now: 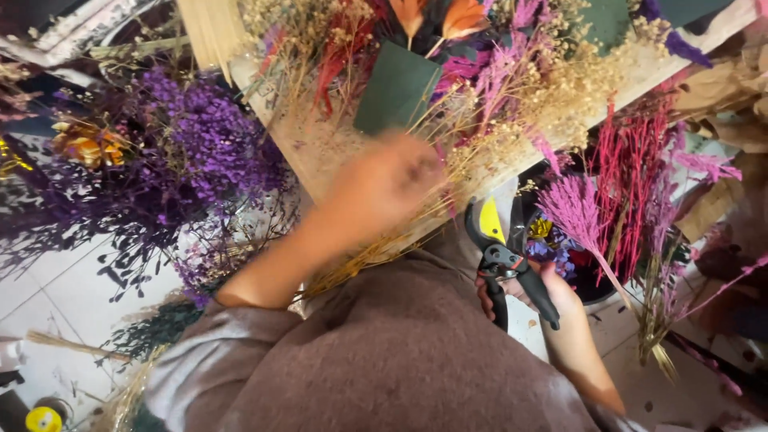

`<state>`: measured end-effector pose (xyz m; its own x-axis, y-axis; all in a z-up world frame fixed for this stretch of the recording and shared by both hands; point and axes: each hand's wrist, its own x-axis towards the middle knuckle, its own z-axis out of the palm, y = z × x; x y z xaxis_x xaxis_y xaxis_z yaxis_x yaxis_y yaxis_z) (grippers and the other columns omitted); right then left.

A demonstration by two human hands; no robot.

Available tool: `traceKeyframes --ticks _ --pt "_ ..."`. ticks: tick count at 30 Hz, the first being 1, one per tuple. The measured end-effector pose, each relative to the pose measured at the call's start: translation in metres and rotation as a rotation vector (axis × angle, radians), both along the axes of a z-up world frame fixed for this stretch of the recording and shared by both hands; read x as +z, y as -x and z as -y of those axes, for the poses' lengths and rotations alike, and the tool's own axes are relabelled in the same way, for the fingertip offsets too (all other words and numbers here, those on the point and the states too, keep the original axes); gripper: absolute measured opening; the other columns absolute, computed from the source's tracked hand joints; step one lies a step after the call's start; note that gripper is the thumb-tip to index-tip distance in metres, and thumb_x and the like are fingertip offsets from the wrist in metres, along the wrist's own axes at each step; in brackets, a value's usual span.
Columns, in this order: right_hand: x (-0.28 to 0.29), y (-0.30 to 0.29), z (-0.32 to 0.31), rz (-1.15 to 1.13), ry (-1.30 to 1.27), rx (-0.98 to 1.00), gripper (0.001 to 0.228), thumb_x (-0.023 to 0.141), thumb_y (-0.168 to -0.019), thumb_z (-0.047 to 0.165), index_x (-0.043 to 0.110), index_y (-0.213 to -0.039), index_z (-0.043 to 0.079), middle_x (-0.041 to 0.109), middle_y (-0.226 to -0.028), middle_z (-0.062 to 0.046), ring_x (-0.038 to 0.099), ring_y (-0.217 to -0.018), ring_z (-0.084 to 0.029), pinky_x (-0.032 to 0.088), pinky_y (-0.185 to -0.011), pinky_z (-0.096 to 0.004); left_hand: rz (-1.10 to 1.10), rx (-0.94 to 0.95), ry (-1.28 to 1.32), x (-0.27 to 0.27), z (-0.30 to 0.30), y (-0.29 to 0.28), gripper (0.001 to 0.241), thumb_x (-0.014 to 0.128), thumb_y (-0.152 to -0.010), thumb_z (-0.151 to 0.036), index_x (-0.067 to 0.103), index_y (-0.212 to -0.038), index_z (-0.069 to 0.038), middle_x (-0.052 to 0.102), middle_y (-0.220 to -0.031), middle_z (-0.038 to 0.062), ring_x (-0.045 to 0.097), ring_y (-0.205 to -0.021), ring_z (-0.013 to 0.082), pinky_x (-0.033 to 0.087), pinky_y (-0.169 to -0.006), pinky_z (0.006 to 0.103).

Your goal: Selecting, trimming, and inserting dried flowers into floral foam blocks to create an arrangement.

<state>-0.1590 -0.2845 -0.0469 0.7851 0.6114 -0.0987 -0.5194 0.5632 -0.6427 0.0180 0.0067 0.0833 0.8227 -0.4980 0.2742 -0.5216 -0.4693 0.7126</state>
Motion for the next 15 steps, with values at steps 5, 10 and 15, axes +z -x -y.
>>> traceKeyframes --ticks 5,10,15 --pt "0.095 0.022 -0.049 -0.211 0.565 -0.559 0.080 0.027 -0.109 0.055 0.063 -0.122 -0.015 0.075 -0.093 -0.024 0.070 -0.072 -0.029 0.053 -0.069 -0.036 0.177 -0.179 -0.336 -0.070 0.030 0.038 0.034 0.076 -0.083 -0.026 0.057 -0.105 -0.007 0.057 -0.097 0.009 0.065 -0.081 0.0262 0.052 -0.066 0.0379" --pt "0.084 0.022 -0.046 -0.209 0.436 -0.541 0.089 0.035 -0.101 0.068 0.063 -0.116 -0.015 0.071 -0.085 -0.023 0.065 -0.066 -0.028 0.052 -0.062 -0.038 0.669 0.146 -0.428 -0.115 0.025 0.028 0.006 0.056 -0.094 -0.022 0.056 -0.095 -0.016 0.048 -0.080 0.000 0.059 -0.069 0.0223 0.047 -0.057 0.0345" --pt "0.080 0.022 -0.045 -0.197 0.519 -0.547 0.082 0.033 -0.104 0.060 0.065 -0.114 -0.014 0.073 -0.091 -0.023 0.067 -0.073 -0.029 0.053 -0.072 -0.038 0.047 -0.042 -0.341 -0.075 0.008 0.021 0.035 0.074 -0.087 -0.036 0.059 -0.107 -0.012 0.062 -0.091 0.006 0.068 -0.089 0.0283 0.053 -0.079 0.0401"
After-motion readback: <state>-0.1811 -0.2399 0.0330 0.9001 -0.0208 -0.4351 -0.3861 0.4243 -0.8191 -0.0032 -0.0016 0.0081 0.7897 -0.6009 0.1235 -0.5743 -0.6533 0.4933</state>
